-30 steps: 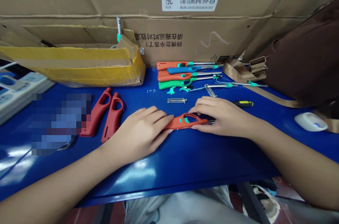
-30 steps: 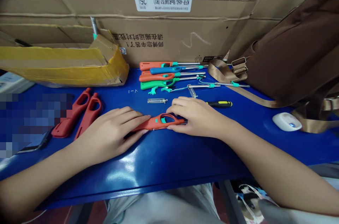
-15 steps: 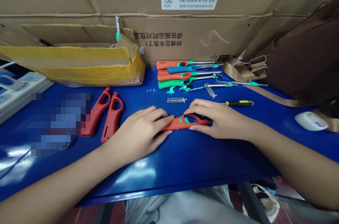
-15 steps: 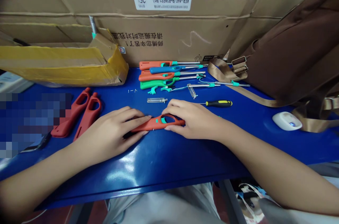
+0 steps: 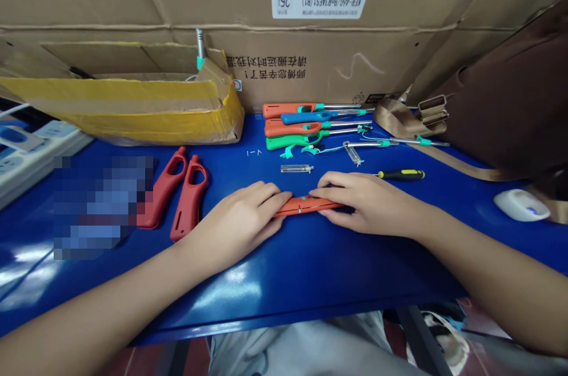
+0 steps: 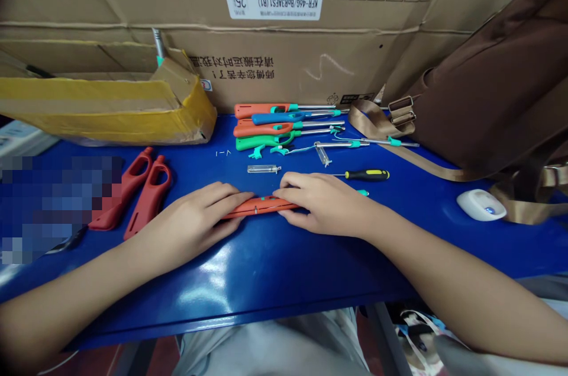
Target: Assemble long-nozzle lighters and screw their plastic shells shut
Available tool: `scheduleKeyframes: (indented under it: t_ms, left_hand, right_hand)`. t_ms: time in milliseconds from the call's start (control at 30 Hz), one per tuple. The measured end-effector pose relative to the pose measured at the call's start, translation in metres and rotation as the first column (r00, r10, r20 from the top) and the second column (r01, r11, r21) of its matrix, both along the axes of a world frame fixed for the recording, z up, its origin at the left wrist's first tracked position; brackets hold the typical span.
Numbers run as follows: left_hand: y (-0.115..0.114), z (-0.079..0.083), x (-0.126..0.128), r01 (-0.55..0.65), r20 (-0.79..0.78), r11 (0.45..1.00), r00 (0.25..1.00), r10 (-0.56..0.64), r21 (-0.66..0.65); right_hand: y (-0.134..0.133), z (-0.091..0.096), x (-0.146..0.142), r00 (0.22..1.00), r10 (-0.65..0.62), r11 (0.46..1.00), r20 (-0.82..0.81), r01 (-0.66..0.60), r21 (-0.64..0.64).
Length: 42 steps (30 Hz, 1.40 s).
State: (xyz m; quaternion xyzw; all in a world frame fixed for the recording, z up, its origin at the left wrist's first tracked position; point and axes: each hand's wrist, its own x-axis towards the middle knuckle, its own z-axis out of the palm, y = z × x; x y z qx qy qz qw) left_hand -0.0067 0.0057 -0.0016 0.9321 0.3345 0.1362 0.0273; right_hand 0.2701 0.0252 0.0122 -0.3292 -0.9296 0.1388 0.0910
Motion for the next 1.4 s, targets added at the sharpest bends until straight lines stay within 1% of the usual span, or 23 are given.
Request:
scheduleKeyframes:
  t_ms: [167, 267, 367, 500, 633, 700, 800, 900, 1000, 1067, 1100, 1133, 1200, 1233, 1267, 1300, 1333, 1400]
  left_hand:
    - [-0.001, 0.003, 0.001, -0.016, 0.078, 0.986, 0.997, 0.03, -0.168]
    - [-0.002, 0.005, 0.002, -0.003, 0.098, 0.974, 0.995, 0.026, -0.225]
    - [-0.003, 0.007, 0.002, 0.023, 0.13, 0.963, 0.991, 0.012, -0.268]
    - [-0.003, 0.007, 0.003, 0.037, 0.145, 0.96, 0.989, 0.004, -0.278]
    - [-0.002, 0.006, 0.003, -0.027, 0.119, 0.961, 0.991, 0.062, -0.276]
    - [-0.001, 0.006, 0.003, -0.054, 0.165, 0.958, 0.981, 0.103, -0.28]
    - [-0.001, 0.008, 0.003, -0.071, 0.274, 0.96, 0.95, 0.148, -0.272]
    - [-0.004, 0.013, 0.003, -0.028, 0.337, 0.959, 0.933, 0.126, -0.283]
    - [-0.007, 0.02, 0.004, 0.003, 0.363, 0.943, 0.924, 0.124, -0.332]
    - [-0.008, 0.023, 0.005, -0.017, 0.368, 0.917, 0.913, 0.177, -0.398]
    - [-0.008, 0.023, 0.006, -0.028, 0.372, 0.891, 0.902, 0.218, -0.453]
    - [-0.008, 0.023, 0.007, -0.034, 0.381, 0.852, 0.884, 0.269, -0.522]
    - [-0.008, 0.021, 0.008, -0.011, 0.406, 0.744, 0.832, 0.377, -0.668]
    - [-0.008, 0.019, 0.009, 0.014, 0.419, 0.692, 0.805, 0.42, -0.722]
    - [-0.008, 0.018, 0.01, 0.035, 0.427, 0.66, 0.788, 0.443, -0.75]
    - [-0.008, 0.017, 0.01, 0.038, 0.431, 0.66, 0.785, 0.445, -0.751]
    - [-0.008, 0.016, 0.01, 0.029, 0.436, 0.688, 0.792, 0.426, -0.725]
    - [-0.007, 0.015, 0.008, 0.001, 0.436, 0.784, 0.831, 0.344, -0.621]
  right_hand:
    - [0.001, 0.002, -0.001, 0.999, 0.018, 0.999, -0.048, -0.02, -0.033]
    - [-0.001, 0.004, -0.001, 0.999, 0.035, 0.998, -0.031, -0.036, -0.041]
    - [-0.002, 0.005, -0.002, 0.998, 0.062, 0.998, -0.006, -0.062, -0.016]
    - [-0.002, 0.006, -0.002, 0.997, 0.079, 0.997, -0.009, -0.078, 0.015]
    - [0.002, 0.007, 0.002, 1.0, -0.009, 0.999, -0.008, 0.01, 0.053]
    - [0.004, 0.009, 0.004, 0.999, -0.047, 0.996, 0.004, 0.046, 0.08]
    - [0.006, 0.011, 0.006, 0.998, -0.059, 0.994, 0.016, 0.058, 0.089]
    - [0.005, 0.013, 0.006, 0.999, -0.035, 0.994, 0.014, 0.033, 0.103]
    - [0.003, 0.014, 0.006, 1.0, -0.025, 0.993, 0.009, 0.023, 0.112]
    - [0.002, 0.014, 0.006, 0.999, -0.043, 0.992, -0.018, 0.044, 0.121]
    - [0.001, 0.013, 0.005, 0.998, -0.051, 0.99, -0.037, 0.055, 0.13]
    - [0.0, 0.012, 0.005, 0.997, -0.052, 0.988, -0.057, 0.06, 0.146]
    - [-0.001, 0.01, 0.003, 0.998, -0.031, 0.983, -0.06, 0.041, 0.176]
    - [-0.001, 0.009, 0.002, 0.999, -0.014, 0.982, -0.039, 0.021, 0.186]
    - [-0.002, 0.008, 0.001, 1.0, 0.002, 0.983, -0.011, 0.0, 0.186]
    - [-0.002, 0.008, 0.0, 1.0, 0.017, 0.984, 0.013, -0.019, 0.179]
    - [-0.003, 0.007, -0.001, 0.999, 0.027, 0.985, 0.026, -0.031, 0.172]
    - [-0.004, 0.008, -0.002, 0.999, 0.036, 0.986, 0.03, -0.041, 0.164]
